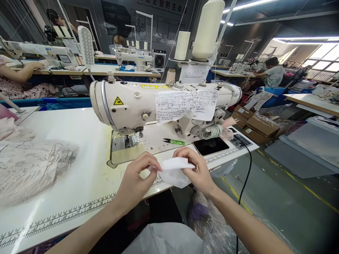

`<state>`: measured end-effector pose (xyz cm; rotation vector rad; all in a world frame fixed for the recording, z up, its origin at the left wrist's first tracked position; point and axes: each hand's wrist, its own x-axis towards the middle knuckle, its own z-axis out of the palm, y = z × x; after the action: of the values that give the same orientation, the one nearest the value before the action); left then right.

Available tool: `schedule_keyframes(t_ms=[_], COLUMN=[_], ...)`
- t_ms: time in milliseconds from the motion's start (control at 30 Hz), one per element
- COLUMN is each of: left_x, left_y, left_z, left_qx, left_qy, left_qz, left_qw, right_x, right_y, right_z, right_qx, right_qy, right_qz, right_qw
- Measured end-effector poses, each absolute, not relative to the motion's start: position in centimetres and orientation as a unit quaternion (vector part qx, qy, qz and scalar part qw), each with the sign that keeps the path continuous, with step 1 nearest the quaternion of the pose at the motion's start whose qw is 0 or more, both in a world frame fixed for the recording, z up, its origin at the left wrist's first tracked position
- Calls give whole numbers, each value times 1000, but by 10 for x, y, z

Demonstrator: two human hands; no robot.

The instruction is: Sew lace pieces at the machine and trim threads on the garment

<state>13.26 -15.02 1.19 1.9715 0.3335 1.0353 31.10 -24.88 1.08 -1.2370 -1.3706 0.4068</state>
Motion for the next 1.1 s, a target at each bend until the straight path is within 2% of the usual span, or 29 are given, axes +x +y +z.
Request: schedule_keyframes(t_ms=[100,167,300,467,533,667,800,867,900,1100], left_x=[144,152,162,158,157,174,225,253,265,282], left_y=[-149,-147,-143,-137,-138,-148,-152,-148,-146,-155], left_z=[18,19,16,8,5,9,18,16,13,-18], left_qx=[634,541,452,424,446,594,798,872,908,956], left_qy=[179,199,207,192,213,247,104,73,83,74], left_qz=[339,306,301,338,343,336,396,371,327,237], left_qw=[671,757,814,818,799,688,442,312,246,158], right_x=[314,317,322,353,374,420,455,466,470,476], right_y=[-245,-244,-247,-269,-283,-312,-318,-314,-311,-310], right_z=[10,7,3,10,19,43,56,52,47,-1], right_qx=[-540,-535,-528,-542,-592,-728,-812,-840,-850,-843], right_qy=[-490,-438,-414,-498,-515,-512,-464,-432,-423,-482], right_qz=[327,384,433,489,441,210,-44,-136,-160,-140], right_qw=[601,612,601,469,435,404,351,299,271,193])
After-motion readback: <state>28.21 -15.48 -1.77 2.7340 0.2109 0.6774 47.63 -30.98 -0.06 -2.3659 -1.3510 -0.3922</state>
